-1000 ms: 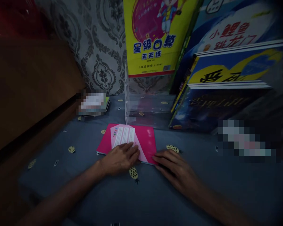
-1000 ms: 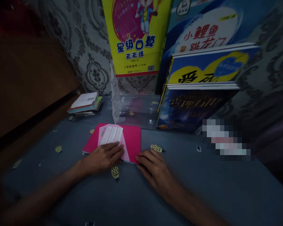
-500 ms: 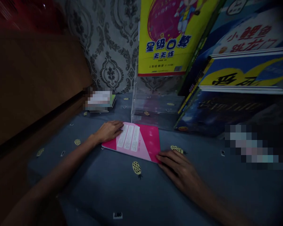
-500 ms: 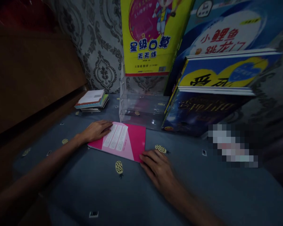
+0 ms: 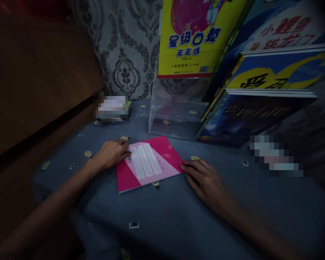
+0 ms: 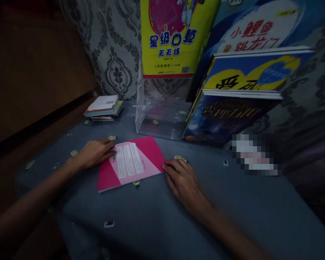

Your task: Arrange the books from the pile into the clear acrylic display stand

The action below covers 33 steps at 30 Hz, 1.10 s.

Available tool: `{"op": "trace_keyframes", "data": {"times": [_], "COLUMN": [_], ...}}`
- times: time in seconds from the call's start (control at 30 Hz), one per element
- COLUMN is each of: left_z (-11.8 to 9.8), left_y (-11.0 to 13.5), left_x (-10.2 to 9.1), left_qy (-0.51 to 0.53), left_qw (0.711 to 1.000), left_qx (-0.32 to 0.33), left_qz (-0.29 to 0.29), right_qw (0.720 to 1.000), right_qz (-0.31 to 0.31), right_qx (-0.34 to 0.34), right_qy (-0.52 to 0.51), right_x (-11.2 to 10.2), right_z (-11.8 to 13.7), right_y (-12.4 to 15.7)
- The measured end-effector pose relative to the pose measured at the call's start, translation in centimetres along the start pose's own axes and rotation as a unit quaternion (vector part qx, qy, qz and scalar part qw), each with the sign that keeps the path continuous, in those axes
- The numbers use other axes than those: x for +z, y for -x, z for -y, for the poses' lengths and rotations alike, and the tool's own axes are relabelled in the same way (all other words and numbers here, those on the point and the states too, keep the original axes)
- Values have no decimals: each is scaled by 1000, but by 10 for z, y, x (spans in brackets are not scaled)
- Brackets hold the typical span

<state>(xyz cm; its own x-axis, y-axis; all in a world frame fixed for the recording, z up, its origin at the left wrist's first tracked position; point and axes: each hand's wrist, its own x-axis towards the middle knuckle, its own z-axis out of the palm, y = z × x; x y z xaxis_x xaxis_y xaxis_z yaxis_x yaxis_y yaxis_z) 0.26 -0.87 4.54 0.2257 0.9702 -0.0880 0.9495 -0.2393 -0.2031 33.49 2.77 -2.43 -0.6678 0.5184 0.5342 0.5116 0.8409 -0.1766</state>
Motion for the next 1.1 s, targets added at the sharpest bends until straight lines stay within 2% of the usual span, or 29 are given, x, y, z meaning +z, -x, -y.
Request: {"op": "trace_keyframes", "data": {"times": [0.13, 0.27, 0.47, 0.57, 0.7, 0.8, 0.9, 1.1], "left_z": [-14, -24, -36, -44, -53, -56, -58, -57], "left_y": [34, 50, 42, 34, 30, 30, 31, 35], "left_x": [-10, -5, 10, 7, -2, -8, -9, -2], "left_qy": [36, 99, 144, 135, 106, 51, 16, 22], "left_qw": [998, 993, 989, 989, 992, 996, 996, 998], "left_qx": [-7, -14, -28, -44, -38, -45, -56, -54], "left_qz": [58, 55, 33, 32, 55, 63, 66, 38], "right_qw": [998, 995, 994, 993, 987, 987, 990, 994], "right_qz": [37, 77, 69, 70, 105, 114, 102, 98], "right_qx": [39, 36, 46, 48, 70, 82, 81, 36], "right_qy": [32, 55, 67, 86, 99, 84, 47, -40], "right_x": [-1, 7, 28, 33, 33, 33, 29, 4], "right_z": [1, -5, -25, -34, -37, -32, -19, 38], "right_y": [-6, -22, -55, -69, -78, -71, -53, 3]}}
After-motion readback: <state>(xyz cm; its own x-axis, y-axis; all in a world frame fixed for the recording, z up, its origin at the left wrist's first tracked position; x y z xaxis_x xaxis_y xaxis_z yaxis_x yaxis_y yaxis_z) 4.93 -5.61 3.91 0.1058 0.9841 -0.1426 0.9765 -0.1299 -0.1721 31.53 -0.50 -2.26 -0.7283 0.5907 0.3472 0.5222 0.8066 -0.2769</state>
